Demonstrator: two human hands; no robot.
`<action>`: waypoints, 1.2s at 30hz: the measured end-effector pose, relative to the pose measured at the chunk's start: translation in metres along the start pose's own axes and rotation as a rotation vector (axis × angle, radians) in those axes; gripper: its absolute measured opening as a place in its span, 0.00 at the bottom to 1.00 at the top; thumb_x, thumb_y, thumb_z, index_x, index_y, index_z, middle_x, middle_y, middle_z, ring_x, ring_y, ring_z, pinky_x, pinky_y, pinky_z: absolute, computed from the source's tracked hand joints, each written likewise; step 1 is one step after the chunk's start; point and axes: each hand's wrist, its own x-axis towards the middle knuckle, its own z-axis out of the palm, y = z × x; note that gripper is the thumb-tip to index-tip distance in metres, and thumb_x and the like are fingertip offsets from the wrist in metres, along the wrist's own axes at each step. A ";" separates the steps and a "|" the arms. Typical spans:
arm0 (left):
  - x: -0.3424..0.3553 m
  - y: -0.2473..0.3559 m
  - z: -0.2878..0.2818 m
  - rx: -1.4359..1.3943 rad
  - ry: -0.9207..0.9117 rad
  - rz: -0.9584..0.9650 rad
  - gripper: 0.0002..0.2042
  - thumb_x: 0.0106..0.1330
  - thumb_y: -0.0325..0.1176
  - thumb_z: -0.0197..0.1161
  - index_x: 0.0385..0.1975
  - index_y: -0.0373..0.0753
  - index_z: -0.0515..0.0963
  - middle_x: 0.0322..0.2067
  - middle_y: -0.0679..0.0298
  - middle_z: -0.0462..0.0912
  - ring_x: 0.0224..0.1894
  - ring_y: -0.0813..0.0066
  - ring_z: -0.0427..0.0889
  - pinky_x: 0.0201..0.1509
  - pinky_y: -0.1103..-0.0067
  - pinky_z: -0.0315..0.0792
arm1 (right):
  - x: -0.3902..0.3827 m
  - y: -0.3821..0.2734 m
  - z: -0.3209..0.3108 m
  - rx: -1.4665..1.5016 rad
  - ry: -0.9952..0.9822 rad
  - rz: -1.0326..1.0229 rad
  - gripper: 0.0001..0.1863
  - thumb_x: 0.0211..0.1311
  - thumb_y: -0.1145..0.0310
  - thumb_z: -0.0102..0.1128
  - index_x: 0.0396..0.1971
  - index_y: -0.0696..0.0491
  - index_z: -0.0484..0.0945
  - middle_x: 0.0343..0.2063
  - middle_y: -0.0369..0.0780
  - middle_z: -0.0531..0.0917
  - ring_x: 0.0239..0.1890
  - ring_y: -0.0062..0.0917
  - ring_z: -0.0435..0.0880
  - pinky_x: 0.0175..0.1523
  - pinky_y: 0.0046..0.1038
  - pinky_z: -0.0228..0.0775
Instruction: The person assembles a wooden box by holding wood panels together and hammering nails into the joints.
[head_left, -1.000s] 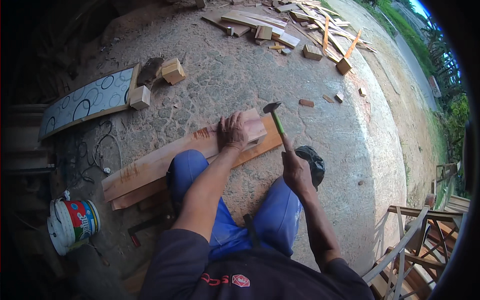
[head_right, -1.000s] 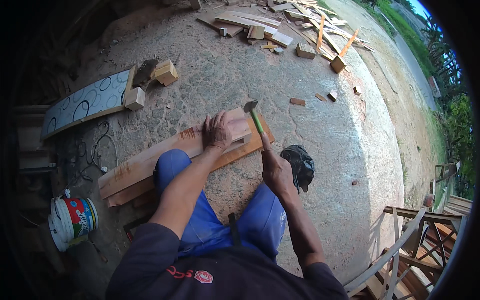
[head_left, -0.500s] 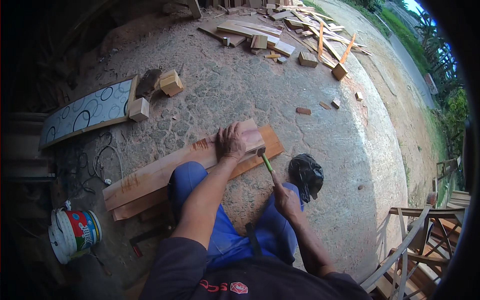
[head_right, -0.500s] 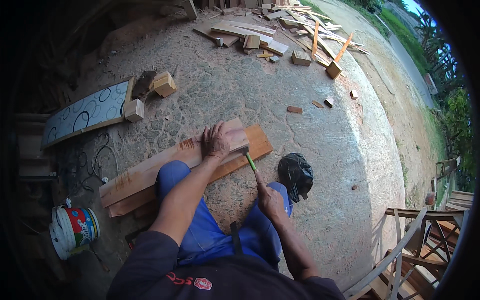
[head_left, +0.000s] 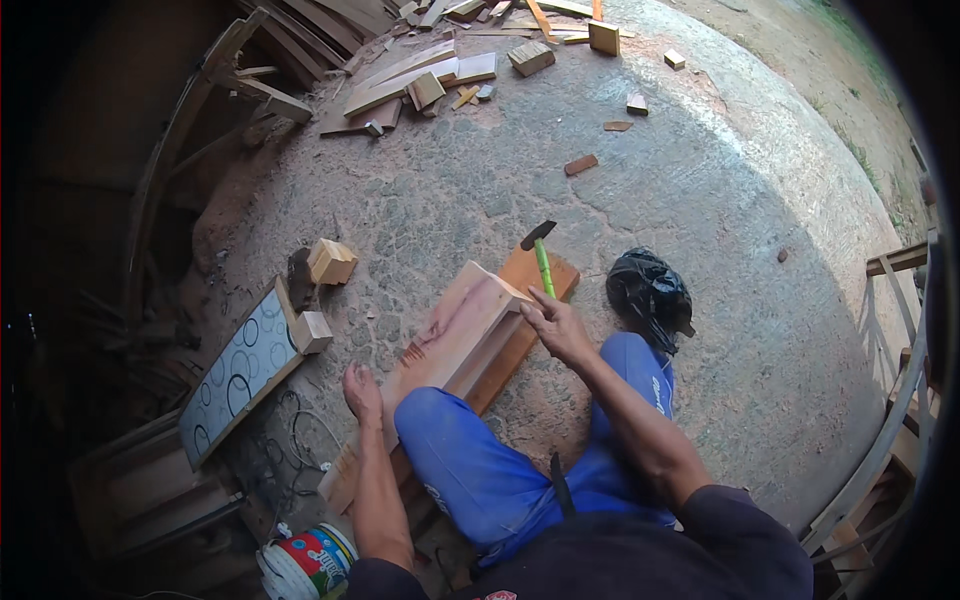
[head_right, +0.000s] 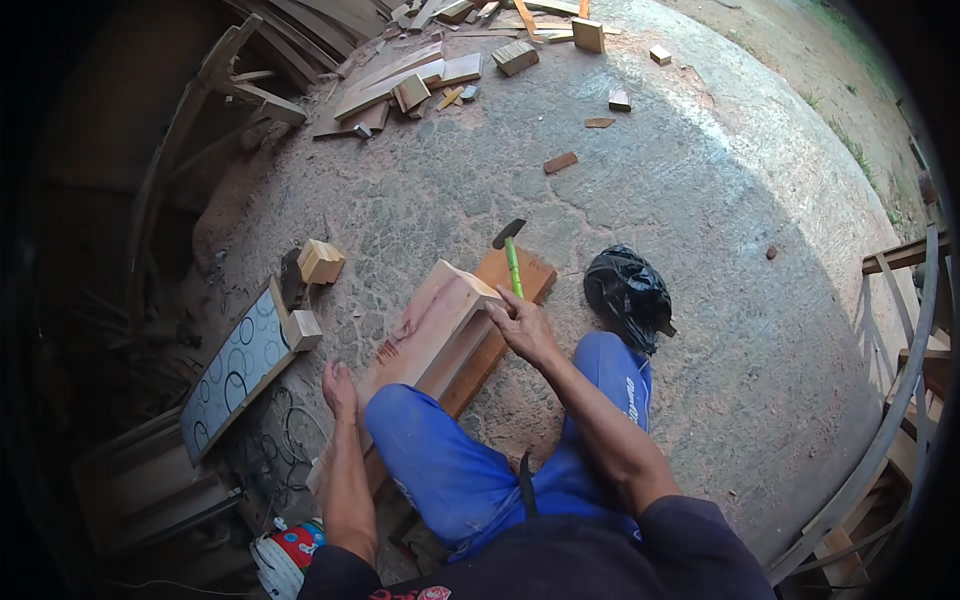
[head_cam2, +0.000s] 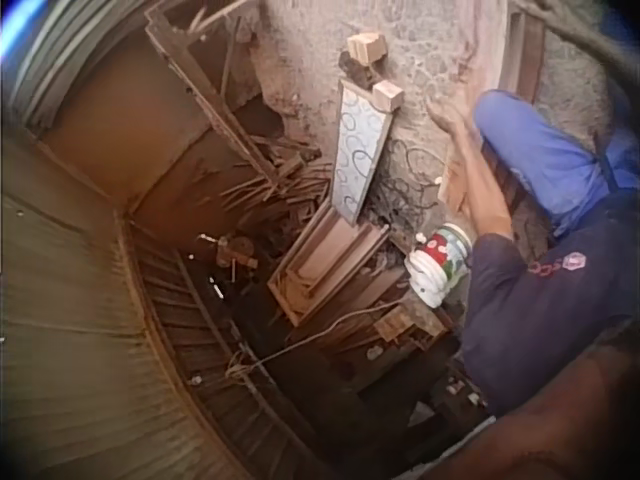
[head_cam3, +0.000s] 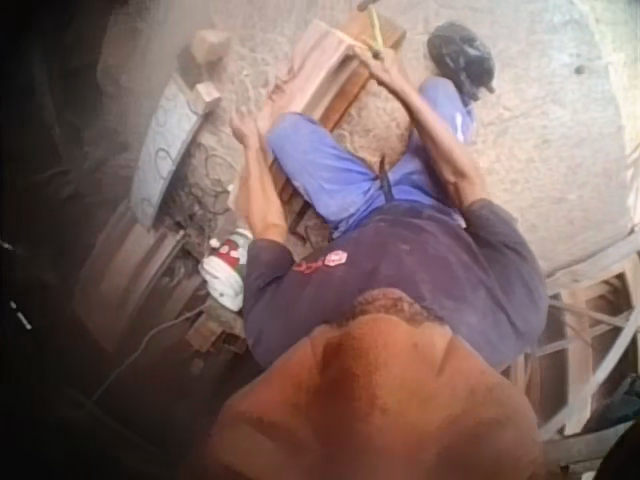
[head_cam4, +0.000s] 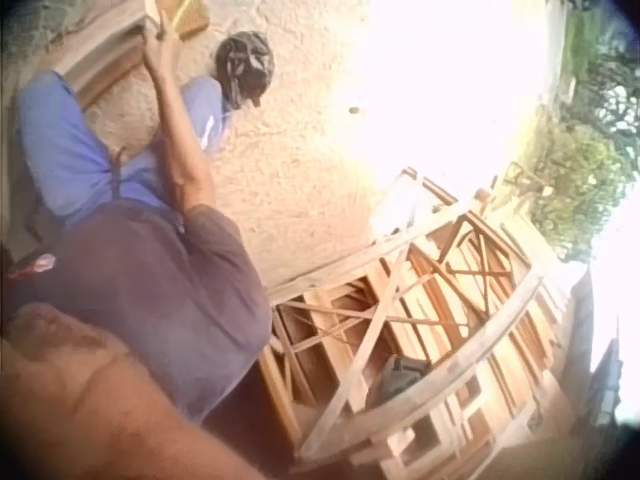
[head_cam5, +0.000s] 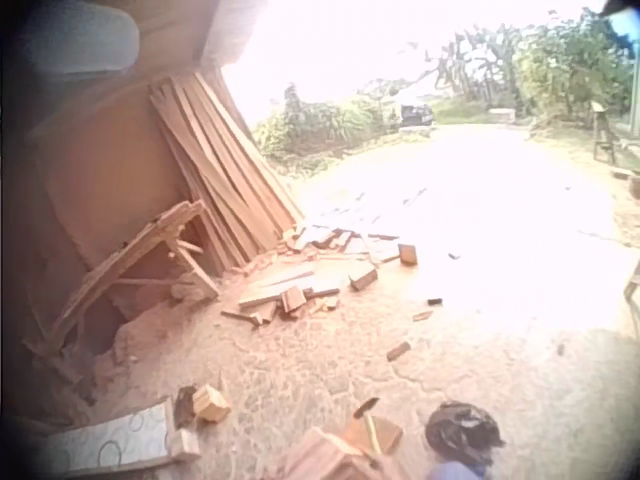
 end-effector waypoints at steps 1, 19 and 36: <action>-0.032 -0.023 -0.004 0.150 0.168 -0.168 0.25 0.69 0.40 0.60 0.60 0.29 0.72 0.62 0.46 0.73 0.67 0.49 0.69 0.71 0.62 0.62 | 0.012 -0.007 0.001 -0.043 0.027 0.013 0.31 0.66 0.48 0.62 0.63 0.51 0.76 0.30 0.43 0.85 0.34 0.29 0.84 0.45 0.34 0.76; -0.095 -0.037 0.047 -1.204 0.195 -1.146 0.34 0.68 0.53 0.56 0.64 0.30 0.66 0.66 0.47 0.68 0.64 0.52 0.71 0.69 0.55 0.65 | 0.014 0.008 0.017 0.015 0.097 0.000 0.26 0.67 0.49 0.58 0.58 0.50 0.81 0.44 0.48 0.88 0.50 0.36 0.87 0.55 0.34 0.76; -0.095 0.021 0.092 -1.250 -0.031 -1.051 0.34 0.68 0.53 0.55 0.64 0.29 0.67 0.66 0.47 0.68 0.64 0.52 0.72 0.69 0.56 0.65 | 0.011 0.010 0.010 -0.050 0.031 0.033 0.31 0.64 0.42 0.59 0.58 0.51 0.81 0.48 0.49 0.86 0.53 0.40 0.86 0.59 0.37 0.75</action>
